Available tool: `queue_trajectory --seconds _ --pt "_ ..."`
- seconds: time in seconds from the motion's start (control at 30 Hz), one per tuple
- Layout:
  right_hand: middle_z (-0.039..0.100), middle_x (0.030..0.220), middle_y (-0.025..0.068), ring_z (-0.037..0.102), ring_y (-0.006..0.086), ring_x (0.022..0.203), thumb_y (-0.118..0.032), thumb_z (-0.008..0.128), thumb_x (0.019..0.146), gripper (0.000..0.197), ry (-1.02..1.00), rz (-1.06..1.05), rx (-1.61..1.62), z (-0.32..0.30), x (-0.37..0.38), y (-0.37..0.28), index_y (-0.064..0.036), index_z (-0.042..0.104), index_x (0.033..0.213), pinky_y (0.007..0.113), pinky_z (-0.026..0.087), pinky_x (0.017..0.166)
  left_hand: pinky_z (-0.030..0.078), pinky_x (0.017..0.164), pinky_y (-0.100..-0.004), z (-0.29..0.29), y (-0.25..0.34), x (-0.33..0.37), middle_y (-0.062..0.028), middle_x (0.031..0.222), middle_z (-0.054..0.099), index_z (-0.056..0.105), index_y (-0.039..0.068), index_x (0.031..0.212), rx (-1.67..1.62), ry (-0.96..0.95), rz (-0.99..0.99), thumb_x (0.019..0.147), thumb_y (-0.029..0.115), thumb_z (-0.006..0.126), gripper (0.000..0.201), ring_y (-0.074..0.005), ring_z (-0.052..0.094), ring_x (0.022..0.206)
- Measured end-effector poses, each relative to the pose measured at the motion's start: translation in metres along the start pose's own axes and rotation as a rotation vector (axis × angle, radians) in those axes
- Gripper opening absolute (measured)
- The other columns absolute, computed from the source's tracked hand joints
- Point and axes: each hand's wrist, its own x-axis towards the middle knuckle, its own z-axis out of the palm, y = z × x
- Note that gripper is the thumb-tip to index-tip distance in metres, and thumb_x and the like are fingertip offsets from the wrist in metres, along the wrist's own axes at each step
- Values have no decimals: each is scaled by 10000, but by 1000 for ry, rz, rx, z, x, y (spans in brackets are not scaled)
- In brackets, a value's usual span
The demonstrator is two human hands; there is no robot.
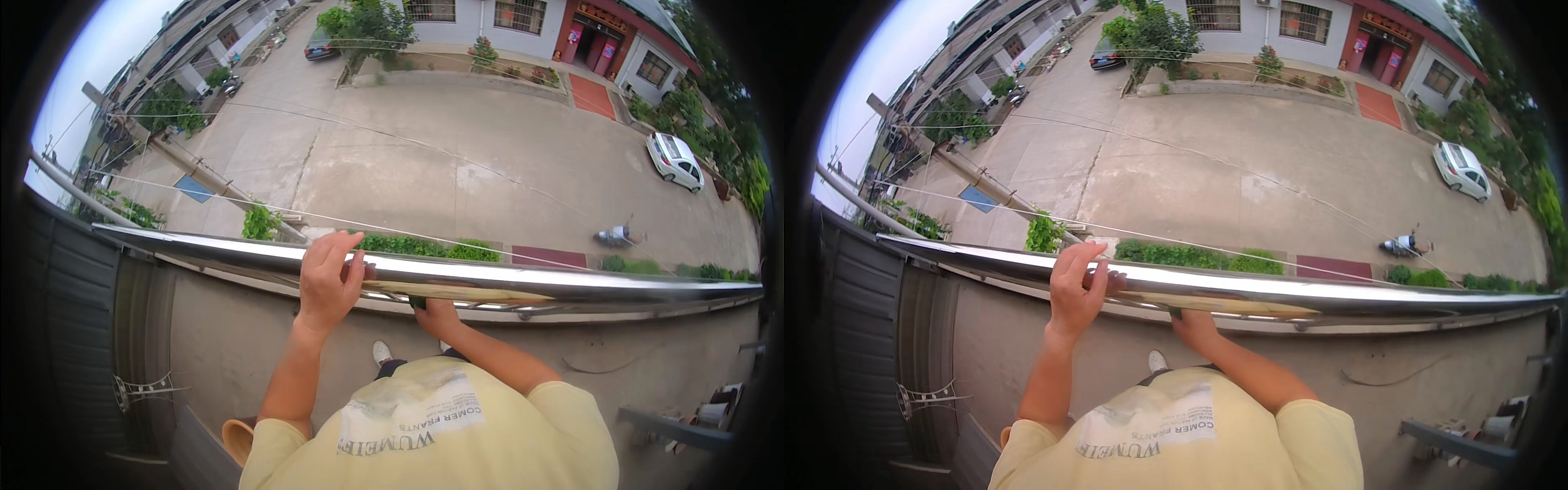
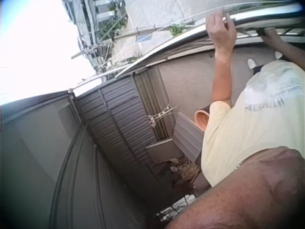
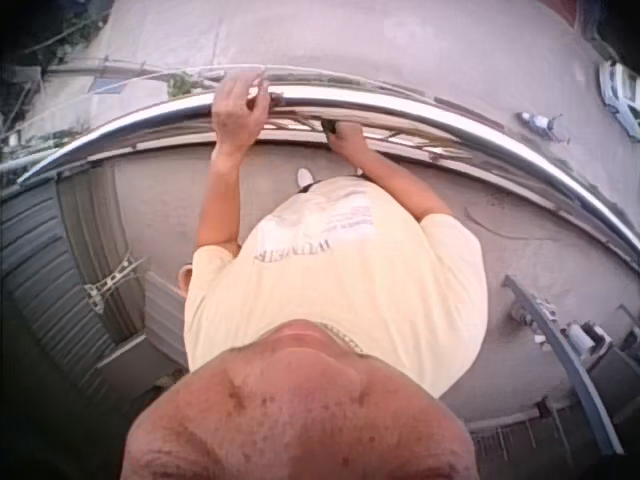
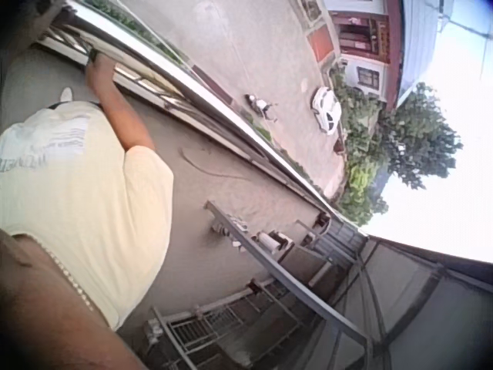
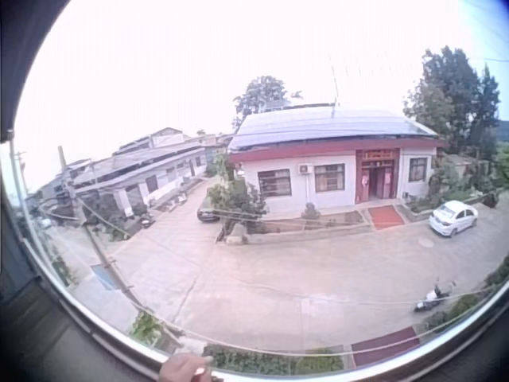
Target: The person wipes a metal railing with a green cloth, cleaning the length of the top rail and the vertical supports along a balcony.
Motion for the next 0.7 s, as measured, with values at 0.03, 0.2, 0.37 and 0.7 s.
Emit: queue_trajectory --seconds 0.03,0.2,0.37,0.7 --pt "580 907 202 557 404 898 -143 663 716 335 62 -12 -39 -1 -2 -4 -49 597 1031 464 457 781 461 774 -383 5 -15 3 -117 913 645 641 34 993 21 -19 18 798 94 650 204 -302 608 871" --pt "630 794 183 626 375 770 -163 671 674 253 -21 376 -187 0 -2 -15 -50 612 893 454 515 699 459 618 -396 4 -20 14 -114 704 624 665 65 878 -53 -567 -102 891 304 549 266 -308 597 665" --pt "597 946 157 629 361 813 -161 666 673 399 8 271 -214 -21 -16 -5 -94 510 1034 466 509 689 429 583 -412 6 -19 10 -114 675 601 644 73 740 10 -530 -14 915 303 506 320 -326 569 640" --pt "533 1139 31 600 332 913 4 582 699 525 124 207 -346 -136 -69 34 -212 455 1161 436 508 714 405 573 -425 2 -20 9 -132 652 570 606 60 698 43 -574 -57 942 336 455 398 -349 542 634"
